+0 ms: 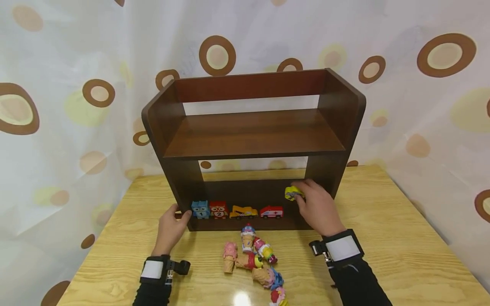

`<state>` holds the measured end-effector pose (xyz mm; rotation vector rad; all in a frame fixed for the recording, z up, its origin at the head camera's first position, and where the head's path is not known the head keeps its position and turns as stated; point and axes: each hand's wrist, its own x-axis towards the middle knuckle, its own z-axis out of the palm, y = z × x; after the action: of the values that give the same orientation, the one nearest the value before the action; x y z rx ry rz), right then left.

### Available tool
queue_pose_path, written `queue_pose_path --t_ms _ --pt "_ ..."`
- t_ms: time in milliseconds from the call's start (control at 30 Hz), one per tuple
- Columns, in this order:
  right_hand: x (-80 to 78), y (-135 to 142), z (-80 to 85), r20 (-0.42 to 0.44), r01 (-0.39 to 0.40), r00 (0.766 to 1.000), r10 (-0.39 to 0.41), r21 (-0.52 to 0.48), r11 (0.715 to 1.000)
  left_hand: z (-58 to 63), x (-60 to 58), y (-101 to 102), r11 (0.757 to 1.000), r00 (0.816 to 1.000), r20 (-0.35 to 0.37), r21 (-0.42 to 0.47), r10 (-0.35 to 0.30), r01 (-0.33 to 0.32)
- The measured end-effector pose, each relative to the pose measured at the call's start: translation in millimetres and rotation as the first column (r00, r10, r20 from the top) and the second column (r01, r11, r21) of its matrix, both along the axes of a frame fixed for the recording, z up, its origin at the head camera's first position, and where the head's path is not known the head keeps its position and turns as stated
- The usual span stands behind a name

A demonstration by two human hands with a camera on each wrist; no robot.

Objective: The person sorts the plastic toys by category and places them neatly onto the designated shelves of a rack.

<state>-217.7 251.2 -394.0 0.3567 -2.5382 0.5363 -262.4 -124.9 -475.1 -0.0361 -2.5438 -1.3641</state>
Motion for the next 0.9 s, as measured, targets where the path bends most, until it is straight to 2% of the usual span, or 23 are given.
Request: queue_pose_path --t_ms 100,200,500,667,900 --pt "-3.1 2 -3.2 0.063 0.006 0.998 -0.008 0.032 0.999 0.5 0.5 0 1.0 1.0 0.003 0.003 -0.003 0.003" --pt "-6.2 1 -7.3 0.09 0.013 0.996 -0.017 0.04 0.999 1.4 0.9 0 1.0 1.0 -0.001 0.003 -0.003 0.003" --pt "-15.8 1 -28.0 0.094 0.029 0.995 -0.034 0.056 0.998 -1.0 0.2 0 1.0 1.0 0.009 0.002 0.003 -0.003" --pt "-20.6 0 -39.5 0.097 0.073 0.992 -0.08 0.081 0.994 -2.3 0.8 0 1.0 1.0 0.018 0.008 0.006 -0.006" --pt "-23.2 5 -46.6 0.117 0.111 0.986 -0.12 0.085 0.99 -0.6 0.6 1 1.0 1.0 0.012 0.006 0.006 -0.006"
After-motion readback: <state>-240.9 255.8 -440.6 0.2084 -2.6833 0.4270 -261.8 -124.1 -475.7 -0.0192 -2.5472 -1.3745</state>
